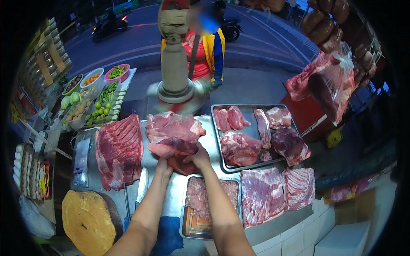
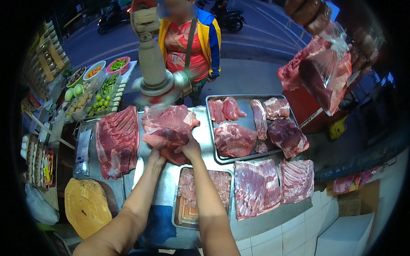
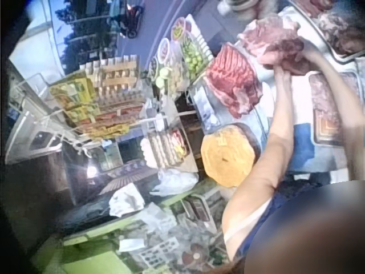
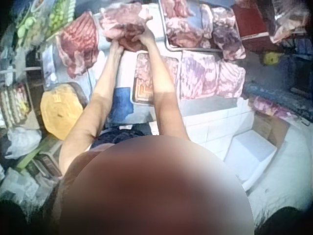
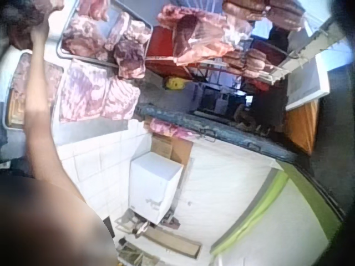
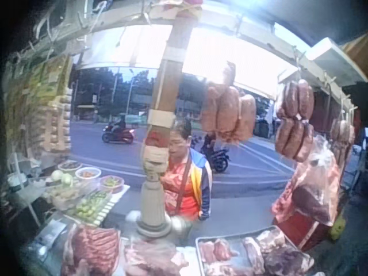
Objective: The person prepares a plastic bag, then cuts a large piece of raw meat into smaller portions on a wooden cutting board using a knife. The person places the cut pieces into a plastic bag and weighs them on a digital scale.
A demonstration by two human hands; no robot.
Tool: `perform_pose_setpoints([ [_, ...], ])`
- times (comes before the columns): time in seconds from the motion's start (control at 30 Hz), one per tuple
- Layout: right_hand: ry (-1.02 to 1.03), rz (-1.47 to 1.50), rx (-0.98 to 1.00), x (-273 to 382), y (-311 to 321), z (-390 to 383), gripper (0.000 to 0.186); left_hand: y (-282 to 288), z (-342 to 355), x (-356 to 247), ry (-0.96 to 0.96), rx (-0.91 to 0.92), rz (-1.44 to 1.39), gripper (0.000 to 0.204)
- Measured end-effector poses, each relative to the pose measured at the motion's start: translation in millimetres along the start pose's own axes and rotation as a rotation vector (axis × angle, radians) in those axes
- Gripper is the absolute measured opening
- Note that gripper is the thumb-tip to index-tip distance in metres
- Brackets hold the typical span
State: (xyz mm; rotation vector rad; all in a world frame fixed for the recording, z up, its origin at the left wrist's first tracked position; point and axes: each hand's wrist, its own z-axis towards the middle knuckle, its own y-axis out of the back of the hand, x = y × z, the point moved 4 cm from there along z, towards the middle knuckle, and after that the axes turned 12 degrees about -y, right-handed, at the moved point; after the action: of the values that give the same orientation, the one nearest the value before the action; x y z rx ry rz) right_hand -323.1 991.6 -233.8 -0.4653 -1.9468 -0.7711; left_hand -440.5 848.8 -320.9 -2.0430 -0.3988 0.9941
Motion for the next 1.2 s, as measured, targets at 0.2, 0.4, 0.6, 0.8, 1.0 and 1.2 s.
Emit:
perform_pose_setpoints([
  [0.2, 0.133, 0.03, -0.052, 48.6, -30.5, -54.6, 0.087, -0.3, -22.1, -66.8, -0.124, 0.062, -0.055, 0.038],
  [0.4, 0.271, -0.028, -0.218, 102.5, -61.2, -163.4, 0.063, -14.8, -91.6, -133.4, -0.148, 0.216, 0.053, 0.053],
  [0.6, 0.336, -0.088, -0.201, 126.1, -92.2, -278.7, 0.059, -9.7, -209.4, -189.3, -0.176, 0.175, 0.009, 0.065],
  [0.8, 0.444, -0.12, -0.013, 164.7, -164.7, -357.6, 0.054, 33.9, -289.4, -284.7, -0.28, 0.071, 0.024, 0.063],
  [1.0, 0.563, 0.073, 0.27, 206.3, -257.9, -392.6, 0.045, 81.0, -364.0, -397.2, -0.58, 0.041, 0.1, 0.067],
  [1.2, 0.733, -0.164, 0.741, 234.8, -331.0, -374.4, 0.047, 175.8, -424.0, -377.5, -0.708, -0.124, -0.05, 0.056],
])
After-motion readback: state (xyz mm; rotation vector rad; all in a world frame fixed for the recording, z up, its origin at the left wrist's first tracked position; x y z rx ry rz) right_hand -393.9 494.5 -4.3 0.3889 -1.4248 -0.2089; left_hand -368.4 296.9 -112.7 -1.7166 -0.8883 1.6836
